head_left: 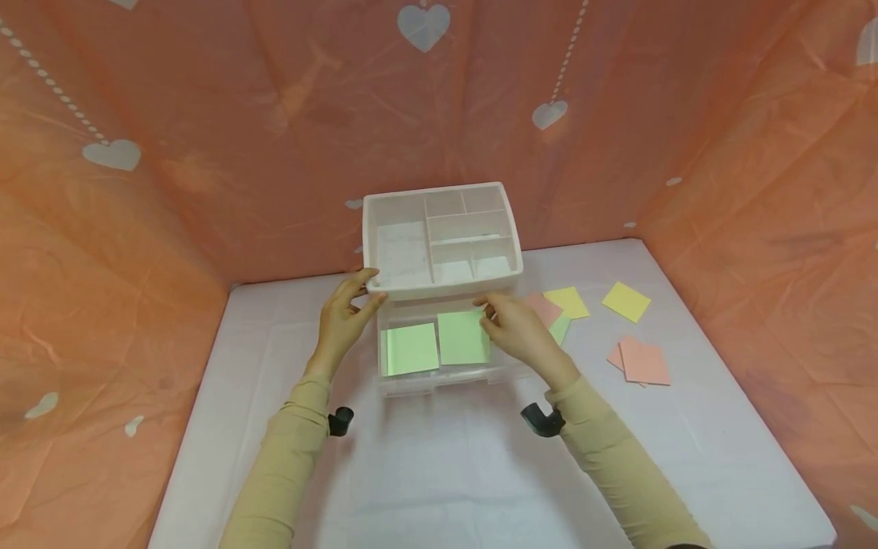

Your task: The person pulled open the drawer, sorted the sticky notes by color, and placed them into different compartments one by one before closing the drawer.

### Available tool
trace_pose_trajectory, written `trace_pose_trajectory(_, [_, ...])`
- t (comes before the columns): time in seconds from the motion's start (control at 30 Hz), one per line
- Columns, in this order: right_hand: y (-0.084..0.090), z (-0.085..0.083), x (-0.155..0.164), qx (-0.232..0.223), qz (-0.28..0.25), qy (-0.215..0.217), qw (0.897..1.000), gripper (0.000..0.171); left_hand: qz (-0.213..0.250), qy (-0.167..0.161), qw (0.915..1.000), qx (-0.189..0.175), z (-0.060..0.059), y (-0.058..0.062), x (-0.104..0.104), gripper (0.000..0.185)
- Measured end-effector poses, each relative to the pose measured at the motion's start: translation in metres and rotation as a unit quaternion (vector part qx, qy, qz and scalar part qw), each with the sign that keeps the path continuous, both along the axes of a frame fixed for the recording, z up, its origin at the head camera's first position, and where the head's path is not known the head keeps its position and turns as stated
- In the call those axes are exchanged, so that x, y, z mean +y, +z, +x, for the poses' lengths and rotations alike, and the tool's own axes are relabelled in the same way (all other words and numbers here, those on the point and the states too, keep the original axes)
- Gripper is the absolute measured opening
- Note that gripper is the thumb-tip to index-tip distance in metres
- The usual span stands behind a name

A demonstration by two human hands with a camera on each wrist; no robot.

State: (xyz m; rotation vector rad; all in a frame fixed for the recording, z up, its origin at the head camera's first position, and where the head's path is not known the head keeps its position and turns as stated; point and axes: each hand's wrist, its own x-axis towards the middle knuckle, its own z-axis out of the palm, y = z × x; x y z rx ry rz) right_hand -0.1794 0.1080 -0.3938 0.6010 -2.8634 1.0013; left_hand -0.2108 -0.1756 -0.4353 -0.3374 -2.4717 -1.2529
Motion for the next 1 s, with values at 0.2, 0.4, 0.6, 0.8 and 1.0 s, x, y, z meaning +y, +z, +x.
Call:
trace_pose_trajectory(0.2, [0.0, -0.003, -0.005, -0.022, 0.025, 0.015, 0.999, 0.036, 0.002, 0.006, 1.0, 0.0, 0.0, 0.001, 0.0, 0.043])
trace_pose_trajectory(0.4, [-0.005, -0.005, -0.008, -0.034, 0.043, 0.01, 0.998, 0.04, 0.007, 0.004, 1.0, -0.003, 0.0, 0.001, 0.0, 0.042])
trace_pose_trajectory(0.6, [-0.008, -0.005, -0.009, -0.018, 0.069, -0.004, 0.997, 0.04, 0.004, 0.006, 1.0, 0.004, -0.001, 0.002, 0.001, 0.042])
trace_pose_trajectory(0.8, [-0.007, -0.004, -0.009, -0.003, 0.078, -0.005, 0.997, 0.037, 0.006, 0.006, 0.9999, 0.011, -0.002, 0.002, 0.001, 0.041])
trace_pose_trajectory(1.0, [-0.011, -0.003, -0.01, -0.014, 0.075, -0.006, 0.997, 0.042, -0.001, 0.005, 0.9999, 0.014, -0.001, 0.0, 0.001, 0.042])
